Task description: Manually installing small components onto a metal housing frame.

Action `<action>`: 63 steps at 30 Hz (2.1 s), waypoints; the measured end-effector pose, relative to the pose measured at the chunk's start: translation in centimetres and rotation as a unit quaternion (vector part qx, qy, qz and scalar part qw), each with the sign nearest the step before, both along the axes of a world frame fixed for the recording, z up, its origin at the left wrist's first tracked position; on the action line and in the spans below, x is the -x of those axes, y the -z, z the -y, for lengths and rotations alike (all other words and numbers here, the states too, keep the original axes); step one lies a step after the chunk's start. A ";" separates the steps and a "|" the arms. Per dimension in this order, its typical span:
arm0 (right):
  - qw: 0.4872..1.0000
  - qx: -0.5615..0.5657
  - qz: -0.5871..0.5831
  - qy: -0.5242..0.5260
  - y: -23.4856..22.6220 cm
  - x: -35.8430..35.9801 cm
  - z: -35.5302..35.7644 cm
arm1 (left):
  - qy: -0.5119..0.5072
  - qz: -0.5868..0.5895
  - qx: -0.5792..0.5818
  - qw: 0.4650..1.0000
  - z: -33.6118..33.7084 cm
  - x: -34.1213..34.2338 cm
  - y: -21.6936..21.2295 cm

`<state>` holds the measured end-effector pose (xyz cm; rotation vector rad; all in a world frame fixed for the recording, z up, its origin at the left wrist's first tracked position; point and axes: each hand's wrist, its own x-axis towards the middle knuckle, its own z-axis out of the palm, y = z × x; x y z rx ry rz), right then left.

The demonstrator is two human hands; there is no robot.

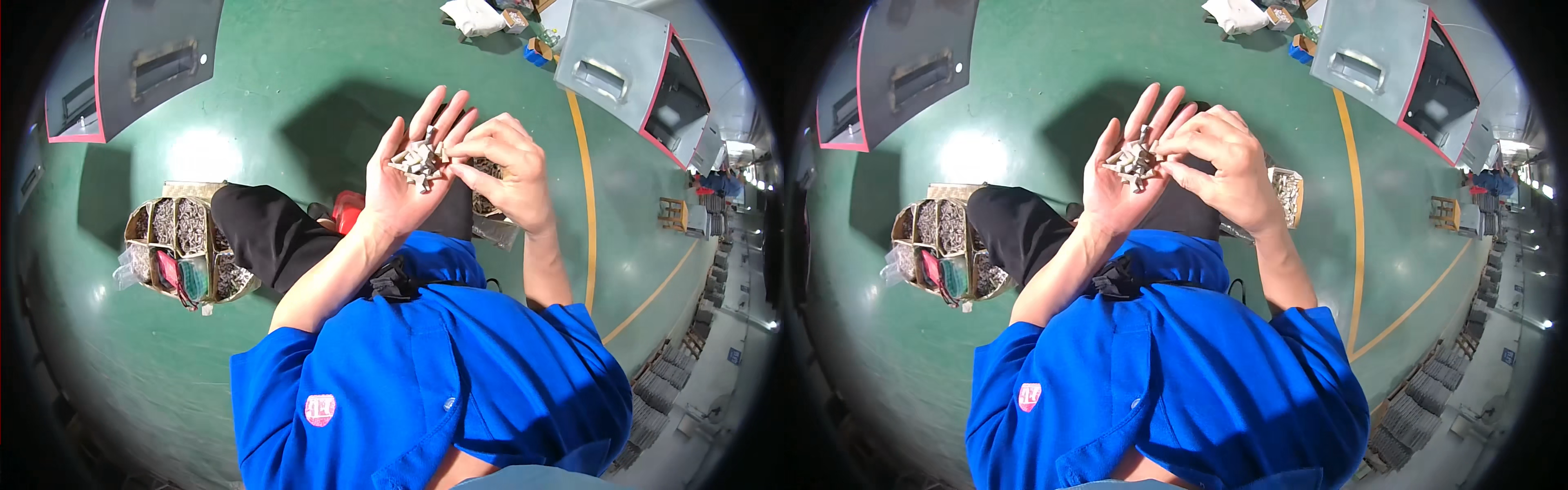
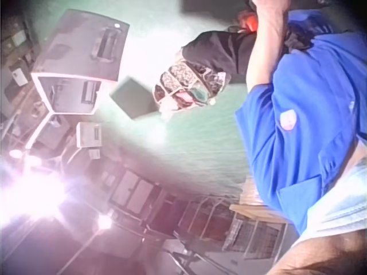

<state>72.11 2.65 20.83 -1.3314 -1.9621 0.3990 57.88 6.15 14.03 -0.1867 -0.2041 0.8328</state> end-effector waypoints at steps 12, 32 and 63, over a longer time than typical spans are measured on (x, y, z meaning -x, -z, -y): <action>0.984 -0.096 0.140 -0.059 0.3 0.4 -0.8 | -0.014 -0.062 -0.010 0.998 0.5 0.8 -0.7; 0.892 -0.075 0.387 0.223 -17.3 -33.2 -24.8 | -0.058 -0.134 0.074 0.987 1.8 4.0 3.4; 0.679 0.018 0.697 0.230 -18.3 -25.9 -31.3 | -0.078 -0.118 0.135 0.981 1.1 5.6 3.8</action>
